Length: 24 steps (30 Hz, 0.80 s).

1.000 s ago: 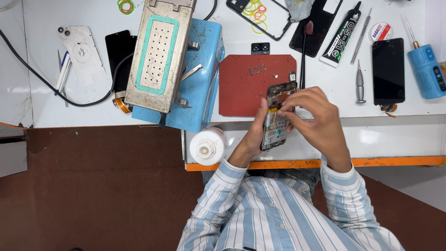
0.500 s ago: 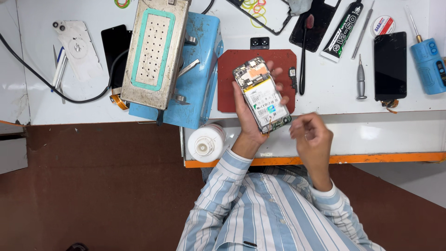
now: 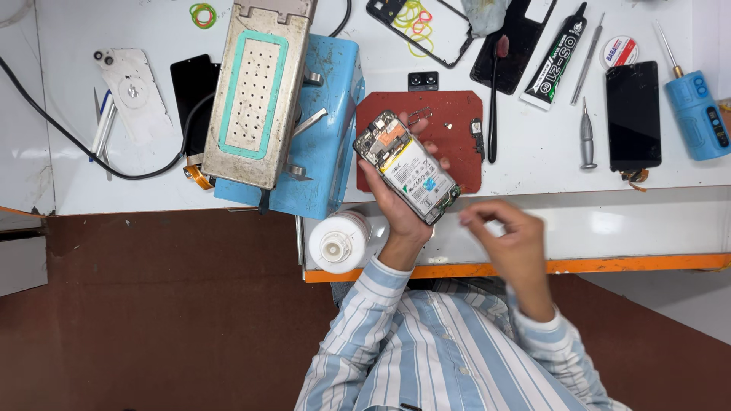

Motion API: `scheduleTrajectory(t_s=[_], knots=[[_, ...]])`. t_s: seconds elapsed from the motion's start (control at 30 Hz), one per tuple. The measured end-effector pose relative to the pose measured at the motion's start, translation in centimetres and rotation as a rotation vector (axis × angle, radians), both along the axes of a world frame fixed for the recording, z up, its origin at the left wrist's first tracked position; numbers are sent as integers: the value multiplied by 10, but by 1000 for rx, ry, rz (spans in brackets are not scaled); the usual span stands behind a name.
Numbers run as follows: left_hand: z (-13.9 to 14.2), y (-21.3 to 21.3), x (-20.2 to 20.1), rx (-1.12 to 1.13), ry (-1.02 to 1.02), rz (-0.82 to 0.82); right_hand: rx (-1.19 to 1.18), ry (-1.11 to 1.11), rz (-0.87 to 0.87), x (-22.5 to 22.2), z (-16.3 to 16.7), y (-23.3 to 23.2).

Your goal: The person disassembles a smartphone, removes the battery, and uses a screwdriver and a plastic tool to manipulate internal components. The person then reassembles the phone and tests it by pressing the power button.

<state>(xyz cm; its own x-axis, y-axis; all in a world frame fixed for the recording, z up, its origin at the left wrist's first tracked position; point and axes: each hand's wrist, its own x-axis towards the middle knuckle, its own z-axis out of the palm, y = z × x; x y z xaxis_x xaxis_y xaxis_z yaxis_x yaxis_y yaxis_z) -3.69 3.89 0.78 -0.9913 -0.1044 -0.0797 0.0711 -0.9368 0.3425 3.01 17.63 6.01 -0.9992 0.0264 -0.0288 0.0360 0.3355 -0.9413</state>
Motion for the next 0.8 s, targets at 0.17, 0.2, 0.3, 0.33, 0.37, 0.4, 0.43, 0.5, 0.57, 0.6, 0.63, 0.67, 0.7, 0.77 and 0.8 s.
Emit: scheduleTrajectory(t_s=[0.17, 0.2, 0.3, 0.33, 0.37, 0.4, 0.43, 0.5, 0.57, 0.6, 0.63, 0.67, 0.7, 0.77, 0.8], knots=[[0, -13, 13, -152, -49, -65, 402, 243, -107, -65, 13, 23], [1, -14, 14, -176, -65, -76, 454, 295, -82, -82, 14, 24], [5, -17, 15, -215, -102, -108, 542, 405, 54, -123, 14, 20], [7, -18, 13, -207, -104, -115, 513, 344, 69, -133, 13, 16], [9, -20, 12, -199, -107, -123, 484, 282, 83, -142, 12, 12], [11, -21, 11, -165, -107, -142, 456, 219, 100, -146, 11, 9], [13, -22, 11, -131, -109, -161, 494, 242, 101, -148, 11, 7], [16, -24, 11, -84, -107, -201, 568, 284, 102, -147, 10, 4], [17, -27, 10, -54, -97, -240, 572, 389, 59, -138, 11, 3], [18, -27, 10, -57, -73, -254, 574, 441, 36, -130, 13, 3], [18, -27, 10, -61, -48, -268, 527, 419, 25, -122, 15, 4], [18, -27, 10, -64, -23, -282, 480, 397, 15, -113, 16, 3], [17, -27, 9, -85, -32, -303, 433, 375, 3, -103, 18, 2], [14, -26, 10, -129, -51, -344, 324, 377, 5, -83, 20, -5], [11, -26, 11, -190, -24, -336, 269, 377, 5, -74, 21, -8]])
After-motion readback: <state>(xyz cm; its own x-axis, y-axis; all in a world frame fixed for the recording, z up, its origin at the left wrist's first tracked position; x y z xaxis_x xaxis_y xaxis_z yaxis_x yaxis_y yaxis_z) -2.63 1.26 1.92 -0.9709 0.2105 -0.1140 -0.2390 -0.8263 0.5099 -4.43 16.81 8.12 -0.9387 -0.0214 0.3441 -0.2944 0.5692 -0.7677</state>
